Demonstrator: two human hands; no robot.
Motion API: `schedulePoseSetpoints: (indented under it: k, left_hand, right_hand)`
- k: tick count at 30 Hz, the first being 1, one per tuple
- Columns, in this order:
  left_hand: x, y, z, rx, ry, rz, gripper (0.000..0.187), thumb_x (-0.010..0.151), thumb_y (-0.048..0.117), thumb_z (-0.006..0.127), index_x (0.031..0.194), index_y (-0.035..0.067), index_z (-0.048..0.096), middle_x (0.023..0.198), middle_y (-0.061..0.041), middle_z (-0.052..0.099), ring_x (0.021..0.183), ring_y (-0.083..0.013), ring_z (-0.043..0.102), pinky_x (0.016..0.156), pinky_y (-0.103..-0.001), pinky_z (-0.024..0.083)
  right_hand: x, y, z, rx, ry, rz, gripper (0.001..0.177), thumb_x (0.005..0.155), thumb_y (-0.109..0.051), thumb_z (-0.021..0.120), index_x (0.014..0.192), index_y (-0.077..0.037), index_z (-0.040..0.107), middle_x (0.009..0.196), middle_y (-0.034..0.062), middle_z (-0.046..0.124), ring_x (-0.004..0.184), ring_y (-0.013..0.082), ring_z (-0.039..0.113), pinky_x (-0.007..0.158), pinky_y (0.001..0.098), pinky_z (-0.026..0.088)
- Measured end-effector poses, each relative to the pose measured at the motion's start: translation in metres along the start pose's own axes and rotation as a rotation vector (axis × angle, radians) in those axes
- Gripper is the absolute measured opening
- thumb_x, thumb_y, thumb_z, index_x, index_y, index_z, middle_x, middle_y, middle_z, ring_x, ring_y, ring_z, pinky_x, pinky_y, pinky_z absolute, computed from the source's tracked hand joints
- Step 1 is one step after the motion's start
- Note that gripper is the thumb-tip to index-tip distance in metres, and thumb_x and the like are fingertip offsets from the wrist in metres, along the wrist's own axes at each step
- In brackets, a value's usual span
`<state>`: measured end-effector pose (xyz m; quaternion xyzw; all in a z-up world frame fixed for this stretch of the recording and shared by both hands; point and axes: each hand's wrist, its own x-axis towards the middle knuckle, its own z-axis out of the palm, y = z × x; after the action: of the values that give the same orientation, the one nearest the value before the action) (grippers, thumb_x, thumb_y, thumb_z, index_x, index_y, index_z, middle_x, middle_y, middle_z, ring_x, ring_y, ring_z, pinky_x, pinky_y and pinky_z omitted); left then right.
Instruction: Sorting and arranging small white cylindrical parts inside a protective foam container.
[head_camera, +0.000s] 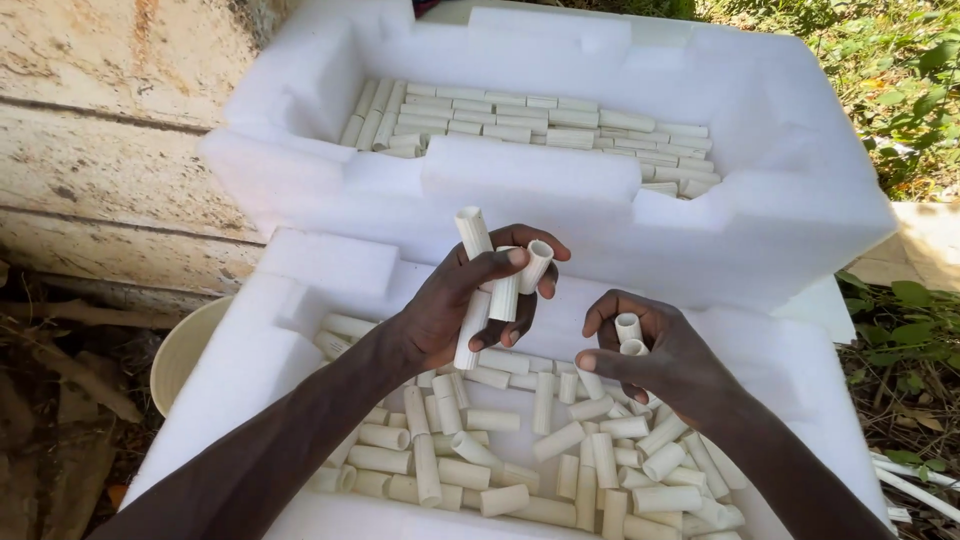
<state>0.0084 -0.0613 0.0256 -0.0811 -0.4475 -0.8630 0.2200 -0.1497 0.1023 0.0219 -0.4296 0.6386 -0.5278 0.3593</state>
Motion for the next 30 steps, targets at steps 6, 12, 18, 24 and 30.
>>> schedulePoseSetpoints:
  k: [6,12,18,24,30]
  left_hand:
    - [0.000,0.001,-0.008,0.061,0.070,-0.010,0.033,0.090,0.022,0.058,0.111,-0.004,0.059,0.078,-0.018,0.060,0.042,-0.0169,0.060,0.023,-0.016,0.040]
    - [-0.001,-0.003,-0.009,0.096,0.090,-0.039,0.031,0.090,0.022,0.058,0.107,-0.004,0.060,0.076,-0.018,0.060,0.040,-0.0169,0.059,0.022,-0.016,0.039]
    - [-0.003,-0.002,-0.002,0.143,0.096,-0.053,0.031,0.088,0.022,0.059,0.105,-0.004,0.060,0.074,-0.017,0.059,0.041,-0.0158,0.059,0.023,-0.016,0.039]
    - [-0.001,0.010,-0.005,0.249,0.137,-0.203,0.031,0.088,0.031,0.057,0.101,0.003,0.063,0.080,-0.010,0.061,0.041,-0.0160,0.049,0.028,-0.021,0.026]
    - [-0.002,0.010,-0.007,0.240,0.138,-0.206,0.030,0.088,0.030,0.057,0.101,0.003,0.064,0.079,-0.010,0.060,0.042,-0.0164,0.050,0.028,-0.021,0.026]
  right_hand:
    - [-0.008,-0.034,0.007,-1.015,-0.150,0.282,0.014,0.081,-0.025,0.065,0.083,-0.015,0.074,0.068,0.0159,0.073,0.071,0.0324,0.072,0.070,0.0438,0.054]
    - [0.001,0.033,-0.002,-1.254,-0.317,0.310,0.031,0.087,-0.026,0.053,0.108,-0.008,0.069,0.079,0.0133,0.071,0.079,0.0251,0.074,0.075,0.0395,0.055]
    - [0.001,0.024,-0.007,-1.206,-0.413,0.326,0.052,0.089,-0.028,0.061,0.139,-0.015,0.054,0.121,0.0114,0.068,0.120,0.0298,0.063,0.103,0.0473,0.045]
    - [-0.002,0.045,-0.010,-1.152,-0.490,0.149,0.010,0.082,-0.034,0.068,0.082,-0.027,0.062,0.087,-0.0127,0.058,0.079,0.0091,0.057,0.075,0.0305,0.043]
    - [0.002,0.026,-0.016,-1.222,-0.527,0.349,0.017,0.082,-0.029,0.056,0.096,-0.034,0.064,0.095,-0.0208,0.069,0.097,0.0065,0.057,0.094,0.0252,0.040]
